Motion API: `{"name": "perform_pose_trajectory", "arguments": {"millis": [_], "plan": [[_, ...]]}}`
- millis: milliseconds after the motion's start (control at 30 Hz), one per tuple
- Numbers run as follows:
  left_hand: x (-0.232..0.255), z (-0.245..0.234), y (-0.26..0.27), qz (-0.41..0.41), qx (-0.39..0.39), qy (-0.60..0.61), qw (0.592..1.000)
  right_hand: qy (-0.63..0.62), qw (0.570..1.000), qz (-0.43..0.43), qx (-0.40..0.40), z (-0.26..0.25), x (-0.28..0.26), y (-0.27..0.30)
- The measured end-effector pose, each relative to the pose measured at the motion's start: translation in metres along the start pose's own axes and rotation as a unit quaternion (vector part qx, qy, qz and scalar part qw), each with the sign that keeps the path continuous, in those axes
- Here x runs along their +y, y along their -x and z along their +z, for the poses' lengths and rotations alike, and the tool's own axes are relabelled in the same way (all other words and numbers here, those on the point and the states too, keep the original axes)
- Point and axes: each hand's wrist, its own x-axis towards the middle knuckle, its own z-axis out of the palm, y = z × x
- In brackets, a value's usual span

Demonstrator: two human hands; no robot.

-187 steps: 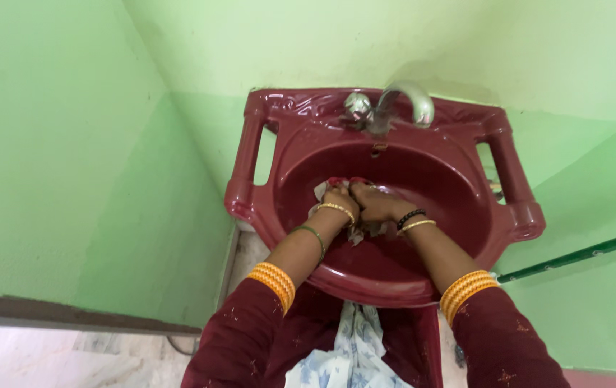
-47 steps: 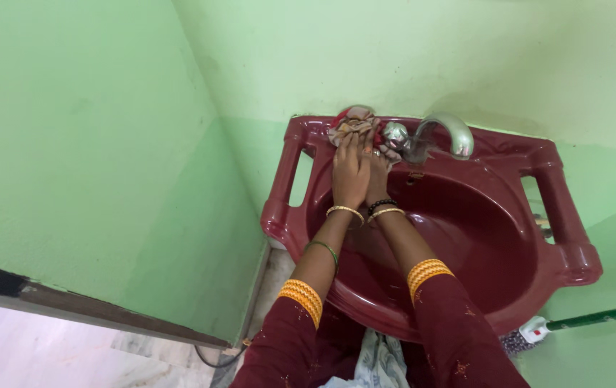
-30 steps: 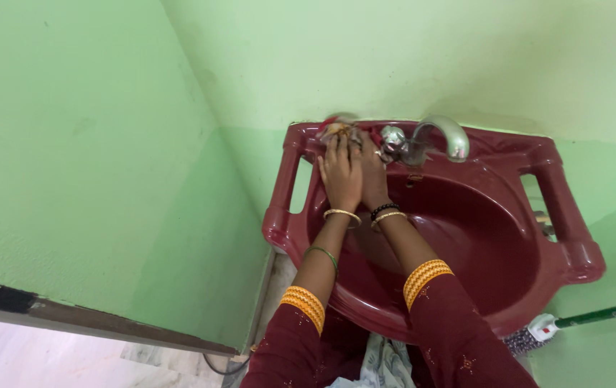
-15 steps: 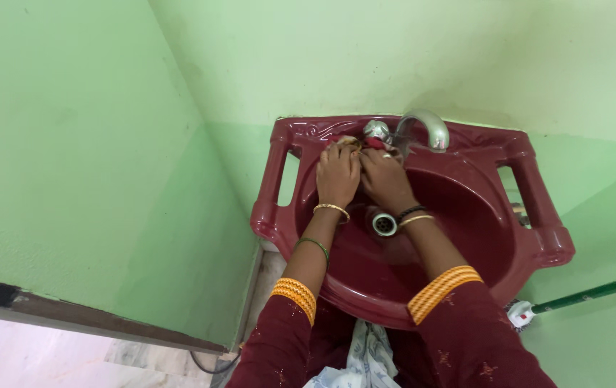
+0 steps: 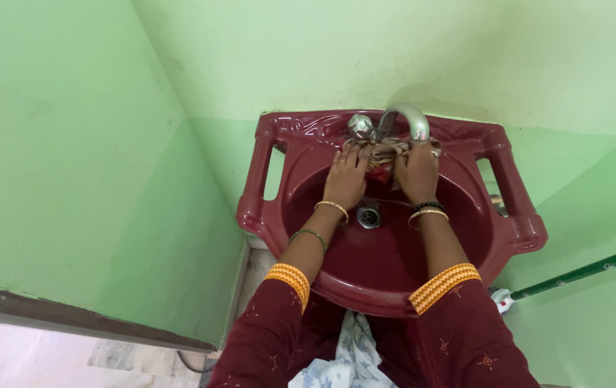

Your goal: The person uses a cloth to wipe the surface of a maroon wall-mounted sink and the chrome faucet. They repeatedly wet the cloth under the running tap and scrub different areas of the sink basin and faucet.

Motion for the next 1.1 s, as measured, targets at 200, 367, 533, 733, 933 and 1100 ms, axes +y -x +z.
{"name": "perform_pose_trajectory", "arguments": {"millis": [200, 367, 533, 733, 933, 1100], "plan": [[0.011, -0.018, 0.0, -0.014, -0.021, 0.022, 0.999, 0.117, 0.984, -0.037, 0.132, 0.021, 0.007, -0.003], [0.017, -0.028, -0.001, -0.051, -0.029, -0.018, 0.998, -0.033, 0.996, -0.08, -0.026, 0.015, 0.009, -0.007], [0.013, -0.029, -0.005, -0.108, 0.001, 0.006, 0.994, -0.123, 0.974, -0.178, -0.072, -0.003, -0.004, -0.014], [0.005, -0.017, -0.004, -0.138, -0.015, 0.1, 0.985, -0.036, 0.994, -0.077, -0.075, -0.019, -0.04, -0.006], [-0.007, -0.009, -0.003, -0.13, -0.022, -0.141, 0.981, -0.012, 0.985, -0.128, -0.116, 0.011, -0.081, 0.02], [-0.019, -0.019, -0.004, -0.211, -0.051, -0.135, 0.967, -0.136, 0.947, -0.27, -0.105, 0.017, -0.09, 0.027]]}}
